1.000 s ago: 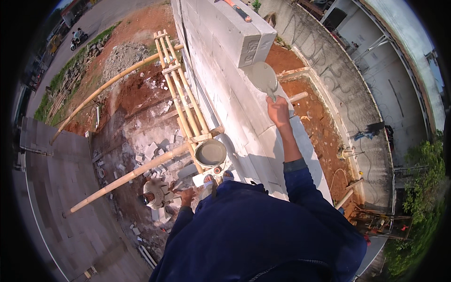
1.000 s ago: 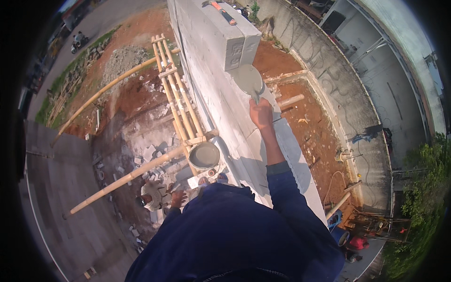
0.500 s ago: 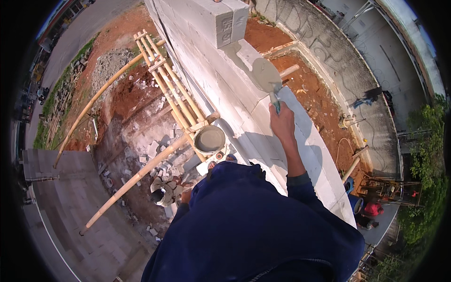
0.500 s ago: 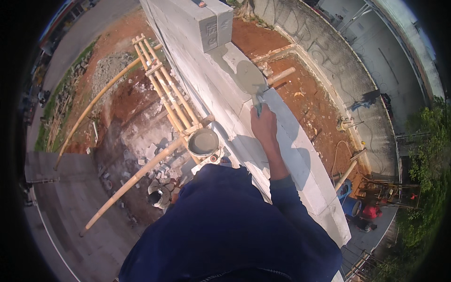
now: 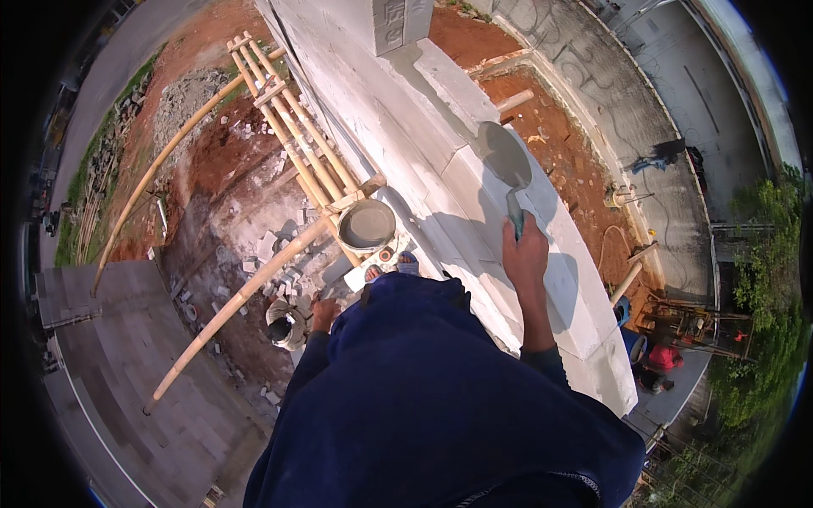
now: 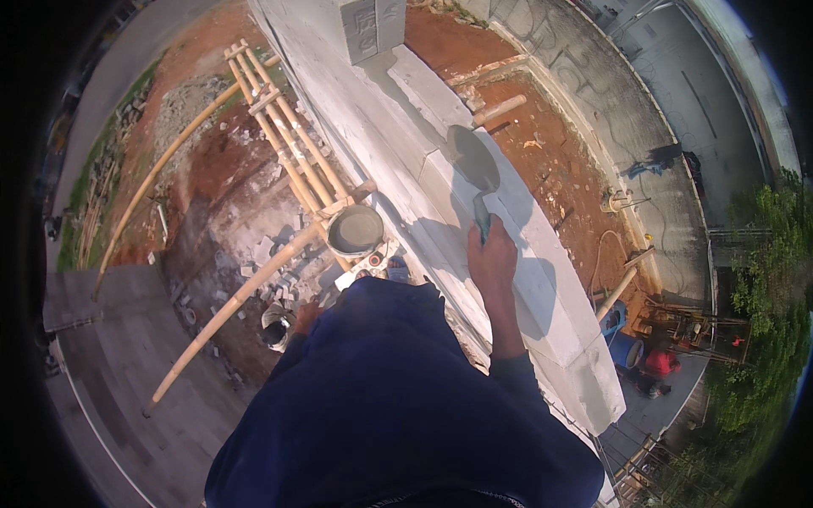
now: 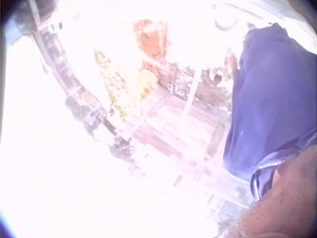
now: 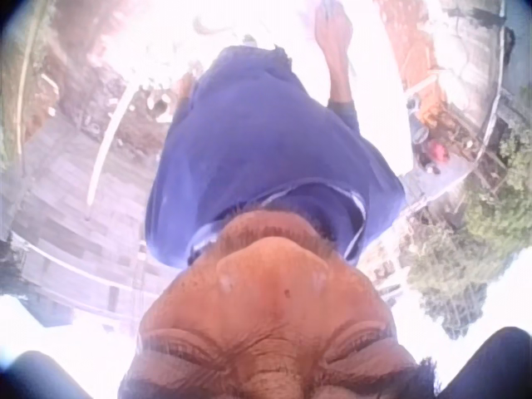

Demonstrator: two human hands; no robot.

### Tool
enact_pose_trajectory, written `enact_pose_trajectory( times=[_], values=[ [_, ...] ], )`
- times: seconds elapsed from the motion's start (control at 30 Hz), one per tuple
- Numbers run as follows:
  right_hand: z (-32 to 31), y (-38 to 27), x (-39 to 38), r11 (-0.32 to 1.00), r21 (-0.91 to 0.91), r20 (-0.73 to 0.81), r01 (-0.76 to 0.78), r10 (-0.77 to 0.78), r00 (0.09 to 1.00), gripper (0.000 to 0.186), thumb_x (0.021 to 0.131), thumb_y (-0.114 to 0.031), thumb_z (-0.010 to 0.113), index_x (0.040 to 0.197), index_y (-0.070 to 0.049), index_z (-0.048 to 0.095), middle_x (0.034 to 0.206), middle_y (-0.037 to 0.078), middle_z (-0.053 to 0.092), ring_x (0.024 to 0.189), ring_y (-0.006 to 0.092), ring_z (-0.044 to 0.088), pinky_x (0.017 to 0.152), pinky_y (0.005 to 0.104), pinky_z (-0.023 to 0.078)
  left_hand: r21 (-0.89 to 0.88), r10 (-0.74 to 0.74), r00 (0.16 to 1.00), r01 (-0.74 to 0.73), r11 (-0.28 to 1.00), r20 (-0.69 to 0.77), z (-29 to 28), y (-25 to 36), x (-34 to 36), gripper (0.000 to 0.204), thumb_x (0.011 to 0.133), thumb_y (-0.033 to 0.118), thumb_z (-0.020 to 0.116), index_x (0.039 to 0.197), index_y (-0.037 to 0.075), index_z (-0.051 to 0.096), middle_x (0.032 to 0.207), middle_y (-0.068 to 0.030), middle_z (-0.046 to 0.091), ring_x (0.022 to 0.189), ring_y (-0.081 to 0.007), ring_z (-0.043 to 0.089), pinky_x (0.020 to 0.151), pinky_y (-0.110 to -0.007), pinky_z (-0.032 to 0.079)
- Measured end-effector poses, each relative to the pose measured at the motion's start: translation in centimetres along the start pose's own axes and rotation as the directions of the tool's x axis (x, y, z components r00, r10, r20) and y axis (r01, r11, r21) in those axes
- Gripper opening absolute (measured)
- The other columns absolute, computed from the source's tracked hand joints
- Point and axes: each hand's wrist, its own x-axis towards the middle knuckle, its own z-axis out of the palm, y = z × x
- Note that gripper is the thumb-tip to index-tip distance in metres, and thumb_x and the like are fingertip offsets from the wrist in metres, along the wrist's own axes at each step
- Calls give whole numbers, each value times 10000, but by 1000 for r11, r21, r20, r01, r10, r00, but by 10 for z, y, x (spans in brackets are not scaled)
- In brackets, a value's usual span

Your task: The person receives stone slabs from a coworker, applies mortar to the wall using a trowel, and places the slabs onto the wall. The person uses a hammer to tap the slabs into position and continues the process with additional slabs.

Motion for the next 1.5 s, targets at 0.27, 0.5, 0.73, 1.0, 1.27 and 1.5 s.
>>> enact_pose_trajectory(
  times=[0.27,0.5,0.73,1.0,1.27,1.5],
  values=[
    [-12,40,-54,1000,-22,-60,8,-10,998,336,1017,-216,668,1230,43,636,917,285,710,834,480,705,752,543,535,621,245,955,-297,725,170,0,-36,-11,167,951,191,698,852,57,710,803,-119,738,771,-318,753,703,-434,590],
    [-38,76,-84,994,-85,-22,-70,68,997,421,1001,-221,693,1319,32,585,1091,312,723,929,476,731,801,534,574,676,152,956,-285,680,250,-14,-69,-21,189,974,263,662,1009,91,732,839,-172,730,835,-374,744,744,-518,574],
    [-57,97,-109,983,-131,-55,-130,124,991,421,994,-219,709,1313,29,588,1068,317,719,910,492,722,796,546,570,300,85,985,-128,945,151,-20,-30,-6,356,954,410,625,1013,69,708,930,-216,736,900,-443,720,750,-544,546],
    [-66,103,-117,988,-111,-50,-103,98,994,390,1004,-222,693,1293,25,601,1024,312,715,880,494,716,751,548,563,259,44,988,-81,962,146,-17,-45,15,211,1082,261,598,1002,109,720,816,-18,729,686,-109,715,504,-315,493],
    [-60,86,-107,987,-117,-25,-107,105,994,405,1009,-219,669,1314,39,605,1061,324,720,902,508,714,791,546,567,590,345,903,-428,685,254,-27,-75,15,365,996,452,591,1131,146,737,812,-155,708,783,-403,716,704,-502,544],
    [-51,67,-84,992,-112,15,-57,59,998,378,1015,-230,674,1269,42,610,999,317,717,861,497,711,759,544,552,162,-55,979,23,987,197,-15,-33,-9,225,1052,205,626,1182,76,757,905,7,726,692,-94,678,571,-244,510]
  ],
)
